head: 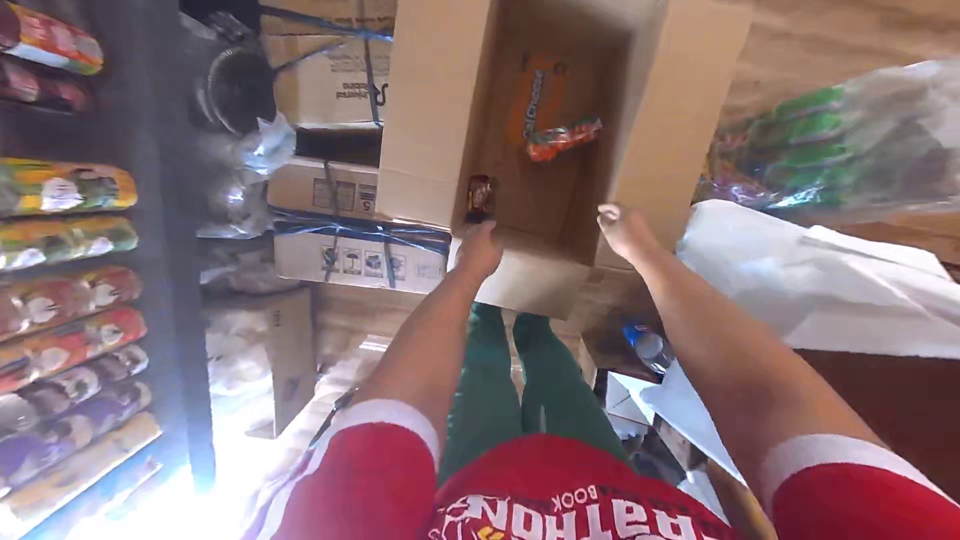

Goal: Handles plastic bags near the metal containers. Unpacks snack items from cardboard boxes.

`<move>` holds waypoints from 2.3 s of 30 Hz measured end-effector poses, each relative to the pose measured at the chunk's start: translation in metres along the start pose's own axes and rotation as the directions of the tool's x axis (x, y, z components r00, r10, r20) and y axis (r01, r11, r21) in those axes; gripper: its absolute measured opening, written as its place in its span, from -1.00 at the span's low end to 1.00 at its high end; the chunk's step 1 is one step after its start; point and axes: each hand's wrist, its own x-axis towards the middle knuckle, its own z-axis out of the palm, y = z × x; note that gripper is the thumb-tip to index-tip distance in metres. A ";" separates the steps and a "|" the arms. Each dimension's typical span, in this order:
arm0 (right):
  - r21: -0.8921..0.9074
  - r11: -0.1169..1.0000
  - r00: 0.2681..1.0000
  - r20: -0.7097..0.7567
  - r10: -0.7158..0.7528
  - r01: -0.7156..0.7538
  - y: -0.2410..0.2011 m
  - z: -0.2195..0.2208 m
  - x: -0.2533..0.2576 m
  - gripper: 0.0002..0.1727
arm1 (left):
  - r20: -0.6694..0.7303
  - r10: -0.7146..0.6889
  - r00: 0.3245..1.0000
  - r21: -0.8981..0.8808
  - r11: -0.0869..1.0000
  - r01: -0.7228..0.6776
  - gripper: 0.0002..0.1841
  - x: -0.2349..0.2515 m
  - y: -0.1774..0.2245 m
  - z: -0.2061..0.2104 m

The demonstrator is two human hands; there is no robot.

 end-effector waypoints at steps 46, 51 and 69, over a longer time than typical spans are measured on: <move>0.126 0.990 0.977 -0.211 -0.040 0.067 -0.038 -0.005 -0.127 -0.58 | 0.075 0.278 0.958 -0.130 0.955 -0.267 -0.63 -0.100 0.030 -0.055; -0.157 0.929 0.940 0.126 -0.317 0.334 -0.052 -0.031 -0.223 -0.47 | 0.136 0.303 0.943 -0.293 0.922 -0.254 -0.62 -0.229 0.065 -0.056; -0.220 0.859 0.820 -0.263 -0.508 0.462 -0.090 -0.033 -0.385 -0.05 | 0.135 0.500 0.856 -0.241 0.854 -0.461 -0.66 -0.380 0.164 -0.098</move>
